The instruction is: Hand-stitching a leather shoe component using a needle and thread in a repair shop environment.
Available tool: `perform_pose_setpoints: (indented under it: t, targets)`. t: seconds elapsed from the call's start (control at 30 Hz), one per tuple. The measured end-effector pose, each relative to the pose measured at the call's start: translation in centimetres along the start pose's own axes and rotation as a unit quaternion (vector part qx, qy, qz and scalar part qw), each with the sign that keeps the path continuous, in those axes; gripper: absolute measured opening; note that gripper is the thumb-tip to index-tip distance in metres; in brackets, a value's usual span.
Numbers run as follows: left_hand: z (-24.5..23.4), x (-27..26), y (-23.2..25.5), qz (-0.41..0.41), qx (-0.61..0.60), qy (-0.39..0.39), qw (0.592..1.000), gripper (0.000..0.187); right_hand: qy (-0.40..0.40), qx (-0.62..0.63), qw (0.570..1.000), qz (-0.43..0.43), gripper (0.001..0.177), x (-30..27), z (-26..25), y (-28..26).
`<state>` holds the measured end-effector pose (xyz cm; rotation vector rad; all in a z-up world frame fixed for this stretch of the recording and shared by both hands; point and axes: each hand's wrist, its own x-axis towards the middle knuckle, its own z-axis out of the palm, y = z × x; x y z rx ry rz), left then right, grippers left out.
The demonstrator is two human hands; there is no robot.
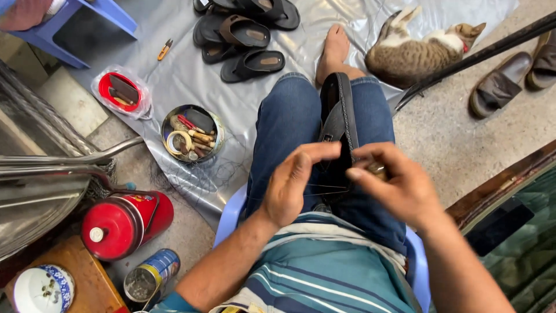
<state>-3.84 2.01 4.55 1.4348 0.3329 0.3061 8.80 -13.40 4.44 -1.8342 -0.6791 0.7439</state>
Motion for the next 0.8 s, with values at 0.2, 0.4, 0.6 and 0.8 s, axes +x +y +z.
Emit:
perform_pose_setpoints:
  t: [0.2, 0.4, 0.6, 0.8]
  targets:
    - [-0.3, -1.8, -1.9, 0.172, 0.349, -0.064, 0.919, 0.019, -0.120, -0.200, 0.965, -0.119, 0.035, -1.9, -4.2, -0.2]
    - [1.5, -1.6, -3.2, 0.051, 0.339, -0.082, 0.936, 0.026, -0.138, -0.297, 0.935, -0.134, 0.039, -3.6, -2.9, 1.8]
    - [2.6, -2.3, -5.9, 0.029, 0.284, 0.021, 0.958, 0.018, -0.049, -0.274, 0.951, -0.133, 0.024, -3.5, -1.5, 1.0]
    - [3.1, -2.5, -5.9, 0.031, 0.259, 0.072, 0.963, 0.015, -0.032, -0.309, 0.937, -0.159, 0.022, -3.2, -1.5, 1.5]
